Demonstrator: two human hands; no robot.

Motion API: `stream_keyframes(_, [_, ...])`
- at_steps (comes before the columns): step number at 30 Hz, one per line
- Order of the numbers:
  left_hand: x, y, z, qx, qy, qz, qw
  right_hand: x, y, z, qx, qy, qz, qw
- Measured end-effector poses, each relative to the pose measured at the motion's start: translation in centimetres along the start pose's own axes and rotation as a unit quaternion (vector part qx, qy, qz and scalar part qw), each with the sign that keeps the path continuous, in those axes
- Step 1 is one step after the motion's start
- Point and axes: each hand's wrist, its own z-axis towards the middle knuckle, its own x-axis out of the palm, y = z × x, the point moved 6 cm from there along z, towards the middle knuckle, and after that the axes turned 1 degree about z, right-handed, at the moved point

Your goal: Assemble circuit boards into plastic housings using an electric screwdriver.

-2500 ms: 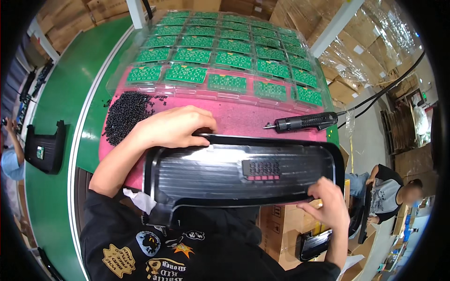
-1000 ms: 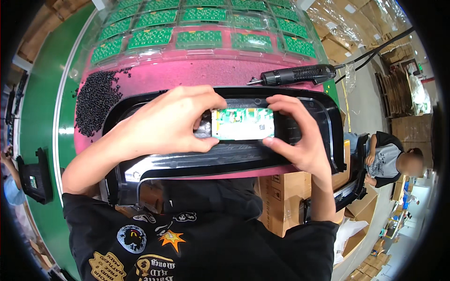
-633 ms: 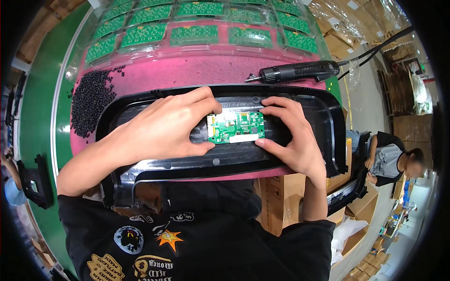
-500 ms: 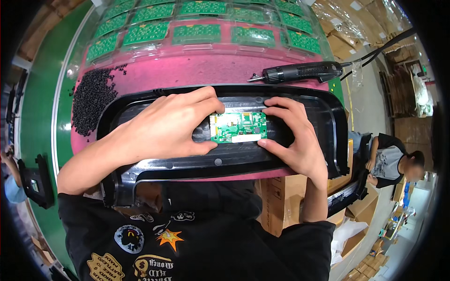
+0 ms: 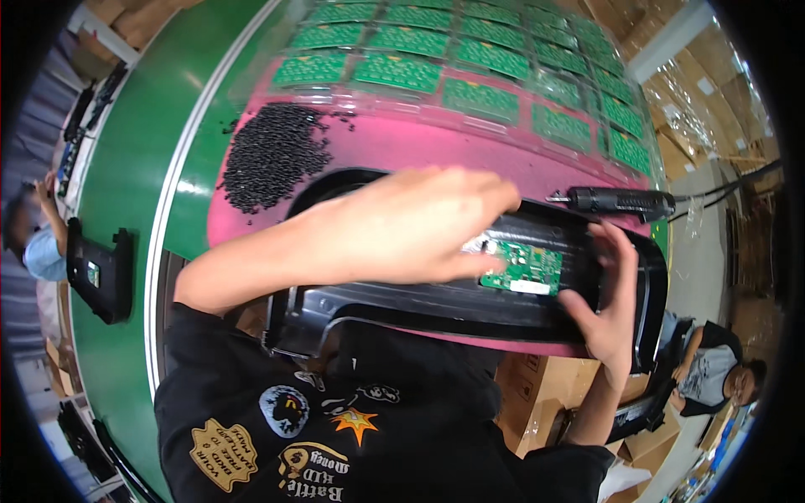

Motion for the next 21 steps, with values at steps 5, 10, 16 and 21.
stream_keyframes(5, [-7.9, 5.1, -2.2, -0.108, -0.180, 0.159, 0.965, -6.9, -1.1, 0.0, -0.003, -0.183, -0.085, 0.979])
stream_keyframes(10, [-7.4, 10.9, -4.8, -0.166, -0.151, 0.178, 0.958, -12.2, -3.4, 3.0, 0.141, -0.146, -0.340, 0.918])
stream_keyframes(16, [-5.6, 12.9, -4.2, -0.206, -0.096, 0.170, 0.959, -13.2, -11.1, 5.9, 0.265, -0.087, 0.022, 0.960])
stream_keyframes(21, [-5.3, 12.9, -3.6, -0.170, -0.105, 0.169, 0.965, -11.0, -6.5, 8.6, 0.092, -0.313, 0.131, 0.936])
